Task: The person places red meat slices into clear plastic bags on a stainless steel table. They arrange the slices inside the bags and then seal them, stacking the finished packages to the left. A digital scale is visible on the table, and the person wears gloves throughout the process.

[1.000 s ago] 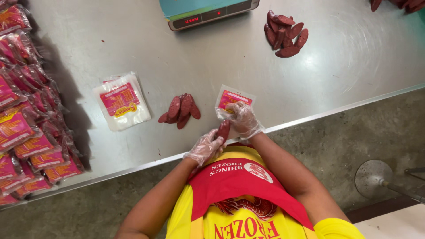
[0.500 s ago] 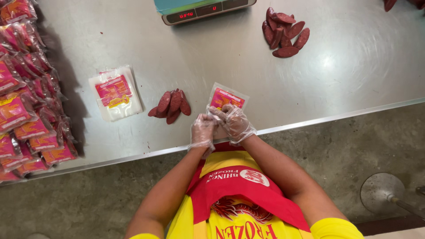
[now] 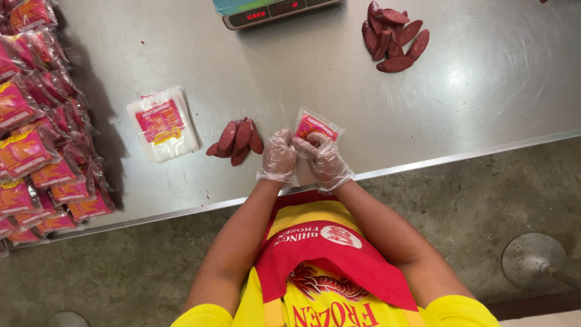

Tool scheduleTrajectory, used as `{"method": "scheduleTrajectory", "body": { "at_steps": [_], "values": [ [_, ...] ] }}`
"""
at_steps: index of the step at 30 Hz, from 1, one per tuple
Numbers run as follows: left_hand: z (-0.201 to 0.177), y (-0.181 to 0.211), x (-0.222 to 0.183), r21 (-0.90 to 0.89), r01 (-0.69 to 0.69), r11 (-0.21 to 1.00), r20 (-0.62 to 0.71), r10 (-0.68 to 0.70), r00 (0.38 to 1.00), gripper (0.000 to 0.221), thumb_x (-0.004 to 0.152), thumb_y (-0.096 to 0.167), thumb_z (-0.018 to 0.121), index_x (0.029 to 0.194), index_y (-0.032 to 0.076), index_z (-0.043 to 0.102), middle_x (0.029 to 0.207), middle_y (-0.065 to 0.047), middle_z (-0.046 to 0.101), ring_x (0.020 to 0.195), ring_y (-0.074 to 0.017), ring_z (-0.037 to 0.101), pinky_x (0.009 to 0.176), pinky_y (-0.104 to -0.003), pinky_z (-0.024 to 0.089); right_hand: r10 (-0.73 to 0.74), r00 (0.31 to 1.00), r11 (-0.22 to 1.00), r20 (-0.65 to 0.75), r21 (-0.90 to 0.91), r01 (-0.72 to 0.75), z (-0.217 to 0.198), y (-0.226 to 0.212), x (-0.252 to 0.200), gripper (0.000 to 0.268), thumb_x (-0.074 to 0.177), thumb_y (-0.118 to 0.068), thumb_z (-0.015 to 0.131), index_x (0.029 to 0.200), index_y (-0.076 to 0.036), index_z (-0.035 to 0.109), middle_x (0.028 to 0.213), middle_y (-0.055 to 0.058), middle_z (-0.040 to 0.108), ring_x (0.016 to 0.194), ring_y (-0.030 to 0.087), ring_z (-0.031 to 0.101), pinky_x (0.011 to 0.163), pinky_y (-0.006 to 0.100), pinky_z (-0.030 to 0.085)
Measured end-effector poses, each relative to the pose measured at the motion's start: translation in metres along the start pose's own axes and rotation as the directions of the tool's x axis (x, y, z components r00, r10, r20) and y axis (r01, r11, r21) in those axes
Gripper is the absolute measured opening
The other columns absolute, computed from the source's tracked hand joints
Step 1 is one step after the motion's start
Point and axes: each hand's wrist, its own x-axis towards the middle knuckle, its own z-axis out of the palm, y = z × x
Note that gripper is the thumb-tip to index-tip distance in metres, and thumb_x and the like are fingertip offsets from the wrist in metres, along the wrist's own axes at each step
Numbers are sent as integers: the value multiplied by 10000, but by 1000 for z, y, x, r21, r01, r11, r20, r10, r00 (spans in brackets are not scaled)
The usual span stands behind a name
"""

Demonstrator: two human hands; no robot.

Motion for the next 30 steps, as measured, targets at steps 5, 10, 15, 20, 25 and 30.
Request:
{"method": "scheduleTrajectory", "body": {
  "at_steps": [5, 10, 15, 20, 25, 30],
  "values": [
    [6, -22, -17, 245, -95, 965, 263, 28, 964, 88, 902, 53, 593, 980, 35, 630, 1100, -192, 631, 966, -373, 642, 821, -477, 520, -88, 990, 963, -114, -265, 55, 12, 12, -1, 542, 770, 22, 744, 1291, -118, 693, 1123, 167, 663, 1014, 357, 659, 894, 456, 559],
    [-7, -9, -20, -176, -20, 984, 184, 53, 982, 248, 810, 114, 722, 1016, 43, 603, 984, -210, 621, 938, -391, 619, 822, -485, 520, -89, 995, 953, -45, -294, 72, 10, 12, -4, 570, 808, 0, 727, 1357, -137, 654, 1173, 156, 685, 1032, 359, 672, 915, 461, 556],
    [-5, -30, -9, -74, -42, 996, 335, 64, 940, 173, 857, 143, 676, 1020, 101, 632, 996, -160, 681, 987, -368, 661, 844, -491, 541, -116, 993, 947, -4, -300, 110, 9, 13, -4, 558, 851, 1, 690, 1400, -67, 617, 1320, 164, 675, 1144, 376, 661, 992, 475, 531],
    [-10, -25, 8, 86, 102, 991, 521, -132, 844, 230, 934, 289, 655, 1068, 103, 648, 1028, -176, 698, 956, -375, 679, 830, -501, 543, -163, 977, 847, 138, -489, 210, 15, 28, -13, 538, 846, 30, 651, 1372, -81, 627, 1411, 158, 655, 1277, 331, 643, 1019, 480, 473],
    [-17, -12, 13, 104, 60, 993, 458, -101, 883, 214, 893, 253, 642, 1066, 129, 665, 1018, -167, 723, 950, -376, 690, 806, -508, 556, -140, 983, 899, 121, -401, 178, 13, 26, -12, 582, 839, 72, 639, 1405, -60, 619, 1373, 179, 664, 1275, 318, 645, 1043, 478, 475],
    [-21, -11, 17, 161, 109, 981, 537, -180, 824, 268, 976, 264, 578, 1192, 115, 628, 1161, -164, 691, 1033, -361, 688, 878, -489, 565, -2, 999, 963, -38, -270, -8, 12, 12, -4, 599, 802, 26, 719, 1382, -98, 638, 1325, 158, 699, 1180, 359, 670, 1025, 453, 534]
  ]
}}
